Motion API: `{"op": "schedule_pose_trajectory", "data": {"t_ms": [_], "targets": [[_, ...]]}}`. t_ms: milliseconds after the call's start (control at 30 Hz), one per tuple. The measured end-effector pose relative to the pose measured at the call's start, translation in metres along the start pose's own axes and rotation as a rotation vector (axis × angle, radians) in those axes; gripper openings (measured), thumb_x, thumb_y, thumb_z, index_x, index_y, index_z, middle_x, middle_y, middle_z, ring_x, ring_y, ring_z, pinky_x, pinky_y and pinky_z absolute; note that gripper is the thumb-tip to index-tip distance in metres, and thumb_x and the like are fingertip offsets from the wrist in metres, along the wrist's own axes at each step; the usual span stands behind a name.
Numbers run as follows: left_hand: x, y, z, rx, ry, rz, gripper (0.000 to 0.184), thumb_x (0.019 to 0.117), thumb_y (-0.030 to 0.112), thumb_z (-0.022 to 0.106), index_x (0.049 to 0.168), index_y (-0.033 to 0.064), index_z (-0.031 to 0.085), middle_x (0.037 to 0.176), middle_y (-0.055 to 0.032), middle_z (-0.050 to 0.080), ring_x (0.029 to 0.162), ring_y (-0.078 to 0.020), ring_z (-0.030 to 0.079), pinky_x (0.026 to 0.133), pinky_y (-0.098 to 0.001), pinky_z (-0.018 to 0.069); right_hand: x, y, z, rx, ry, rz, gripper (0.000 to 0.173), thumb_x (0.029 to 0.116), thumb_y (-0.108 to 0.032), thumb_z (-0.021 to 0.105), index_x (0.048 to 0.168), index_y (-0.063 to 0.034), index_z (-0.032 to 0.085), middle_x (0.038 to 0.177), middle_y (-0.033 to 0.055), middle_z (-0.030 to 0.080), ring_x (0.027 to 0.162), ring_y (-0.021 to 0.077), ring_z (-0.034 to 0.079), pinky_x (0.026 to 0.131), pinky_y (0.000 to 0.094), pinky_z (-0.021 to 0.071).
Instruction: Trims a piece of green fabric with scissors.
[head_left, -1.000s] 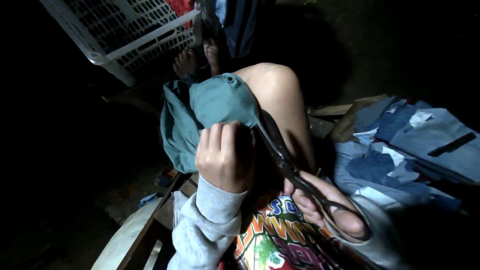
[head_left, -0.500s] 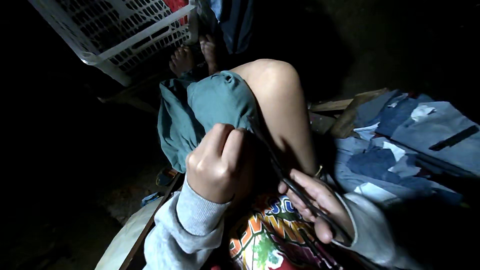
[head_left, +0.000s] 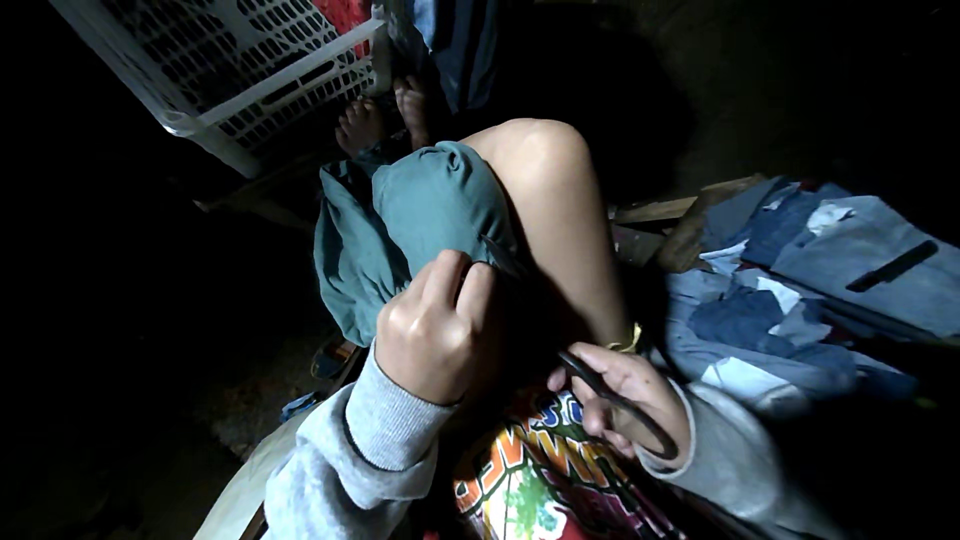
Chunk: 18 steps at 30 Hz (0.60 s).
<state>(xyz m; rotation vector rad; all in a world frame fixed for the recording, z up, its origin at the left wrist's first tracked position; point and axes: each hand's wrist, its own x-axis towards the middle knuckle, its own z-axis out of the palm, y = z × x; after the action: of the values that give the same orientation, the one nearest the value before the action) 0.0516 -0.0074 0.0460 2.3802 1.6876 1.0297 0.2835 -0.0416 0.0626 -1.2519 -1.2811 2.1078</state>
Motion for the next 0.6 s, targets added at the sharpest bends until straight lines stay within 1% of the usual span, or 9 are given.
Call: {"op": "schedule_pose_trajectory", "data": {"t_ms": [67,133,200,267,300,367,433,500,600], "targets": [[0.0,-0.001,-0.001,-0.023,-0.001,-0.008,0.013,0.0911,0.005,0.06,0.085,0.0004,0.071,0.079,-0.0142,0.066,0.067,-0.0233,0.065,0.052,-0.0293,0.0489,-0.002,0.002,0.0,-0.027,0.024,-0.002,0.042,0.0858,-0.047,0.075,0.105,-0.0105,0.064,0.065,-0.0193,0.054,0.048,-0.0127,0.047,0.043,0.0078,0.0415],[0.001,-0.003,-0.004,-0.066,-0.013,-0.026,0.012,0.0905,0.006,0.063,0.085,0.0018,0.072,0.08,-0.0128,0.067,0.068,-0.0213,0.066,0.055,-0.0284,0.0502,-0.005,0.006,-0.002,-0.021,0.022,-0.032,0.04,0.0867,-0.047,0.074,0.104,-0.0115,0.066,0.065,-0.0193,0.056,0.048,-0.0132,0.048,0.043,0.0075,0.0424],[0.002,-0.006,-0.007,-0.131,-0.026,-0.06,0.011,0.0894,0.007,0.064,0.087,0.0025,0.074,0.081,-0.0115,0.069,0.07,-0.0183,0.067,0.058,-0.0262,0.0514,-0.006,0.008,-0.005,0.035,-0.016,-0.016,0.037,0.0878,-0.047,0.073,0.105,-0.0154,0.067,0.066,-0.0203,0.057,0.048,-0.0133,0.049,0.043,0.0075,0.0425],[0.003,-0.007,-0.01,-0.184,-0.026,-0.106,0.009,0.0868,0.007,0.066,0.087,0.0024,0.075,0.081,-0.0108,0.07,0.07,-0.0159,0.067,0.058,-0.0249,0.0518,-0.005,0.009,-0.008,0.127,-0.081,0.024,0.031,0.089,-0.043,0.074,0.107,-0.0189,0.067,0.067,-0.0214,0.061,0.049,-0.0131,0.052,0.043,0.0075,0.0434],[0.004,-0.006,-0.011,-0.194,-0.021,-0.127,0.01,0.0863,0.008,0.066,0.086,0.0028,0.074,0.08,-0.01,0.07,0.069,-0.0143,0.067,0.058,-0.0239,0.0511,-0.004,0.011,-0.009,0.166,-0.122,0.023,0.031,0.0899,-0.043,0.073,0.109,-0.0194,0.066,0.067,-0.0214,0.06,0.051,-0.0126,0.052,0.045,0.0076,0.0438],[0.006,-0.001,-0.012,-0.178,-0.015,-0.156,0.012,0.087,0.011,0.064,0.083,0.004,0.074,0.076,-0.0085,0.069,0.067,-0.0127,0.066,0.056,-0.0227,0.05,-0.003,0.018,-0.01,0.221,-0.202,-0.037,0.04,0.0907,-0.052,0.07,0.112,-0.0188,0.064,0.067,-0.0207,0.055,0.055,-0.0124,0.052,0.05,0.0076,0.044],[0.006,0.006,-0.013,-0.139,-0.026,-0.153,0.014,0.0878,0.012,0.063,0.081,0.0039,0.072,0.075,-0.0085,0.067,0.066,-0.0142,0.065,0.054,-0.0237,0.0491,-0.003,0.022,-0.008,0.255,-0.215,-0.092,0.049,0.0893,-0.062,0.066,0.113,-0.0194,0.063,0.068,-0.0205,0.052,0.057,-0.0127,0.05,0.053,0.0074,0.0433],[0.005,0.01,-0.012,-0.092,-0.032,-0.131,0.014,0.088,0.01,0.063,0.079,0.0029,0.07,0.074,-0.0091,0.066,0.063,-0.0161,0.063,0.05,-0.0256,0.0463,-0.004,0.02,-0.005,0.229,-0.194,-0.099,0.051,0.0878,-0.065,0.065,0.112,-0.0211,0.061,0.069,-0.0212,0.052,0.058,-0.0131,0.05,0.053,0.0076,0.0435],[0.004,0.013,-0.012,-0.035,-0.045,-0.112,0.013,0.0882,0.009,0.063,0.079,0.0032,0.071,0.074,-0.0091,0.065,0.062,-0.0174,0.063,0.049,-0.0271,0.0449,-0.006,0.021,-0.003,0.185,-0.157,-0.127,0.052,0.0871,-0.066,0.065,0.111,-0.0202,0.06,0.068,-0.0216,0.051,0.058,-0.0142,0.049,0.053,0.0069,0.043]]}}
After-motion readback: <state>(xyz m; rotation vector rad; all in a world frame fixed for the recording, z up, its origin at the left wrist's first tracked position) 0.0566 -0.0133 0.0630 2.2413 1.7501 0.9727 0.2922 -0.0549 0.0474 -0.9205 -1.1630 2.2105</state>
